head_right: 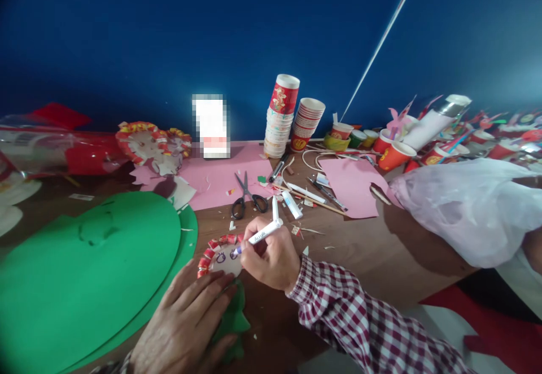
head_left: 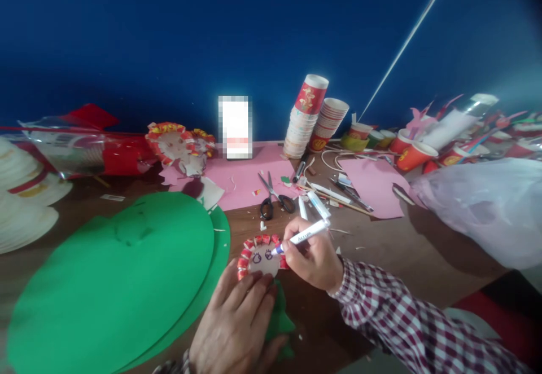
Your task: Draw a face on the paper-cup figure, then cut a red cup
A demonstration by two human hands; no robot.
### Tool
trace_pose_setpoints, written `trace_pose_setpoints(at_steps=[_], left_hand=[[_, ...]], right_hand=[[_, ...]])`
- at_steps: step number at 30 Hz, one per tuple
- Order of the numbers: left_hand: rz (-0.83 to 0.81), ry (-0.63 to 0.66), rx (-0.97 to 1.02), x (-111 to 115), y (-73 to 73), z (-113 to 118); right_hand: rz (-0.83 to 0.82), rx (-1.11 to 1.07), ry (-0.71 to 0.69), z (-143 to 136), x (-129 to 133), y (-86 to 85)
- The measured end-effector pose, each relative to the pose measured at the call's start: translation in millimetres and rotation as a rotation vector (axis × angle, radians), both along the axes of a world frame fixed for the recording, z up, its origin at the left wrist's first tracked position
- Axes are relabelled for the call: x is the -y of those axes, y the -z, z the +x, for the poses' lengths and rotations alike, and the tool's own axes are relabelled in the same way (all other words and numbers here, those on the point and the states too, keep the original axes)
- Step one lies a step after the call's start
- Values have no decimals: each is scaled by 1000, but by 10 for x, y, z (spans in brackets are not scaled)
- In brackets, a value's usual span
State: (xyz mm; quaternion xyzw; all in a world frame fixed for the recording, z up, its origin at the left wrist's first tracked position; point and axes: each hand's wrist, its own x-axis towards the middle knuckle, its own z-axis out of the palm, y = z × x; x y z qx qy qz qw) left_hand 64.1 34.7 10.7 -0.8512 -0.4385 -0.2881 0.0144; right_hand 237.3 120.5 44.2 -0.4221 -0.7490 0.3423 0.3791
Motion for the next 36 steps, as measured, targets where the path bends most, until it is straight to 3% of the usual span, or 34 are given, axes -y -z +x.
trace_pose_setpoints(at_steps=[14, 20, 27, 36], left_hand=[[12, 24, 8, 0, 3, -15], [40, 51, 28, 21, 20, -27], [29, 37, 37, 36, 16, -28], [-10, 18, 20, 48, -13, -33]], right_hand=[[126, 102, -70, -1, 74, -1], [37, 56, -94, -10, 93, 7], [-207, -105, -133, 31, -18, 1], [-191, -104, -94, 39, 17, -38]])
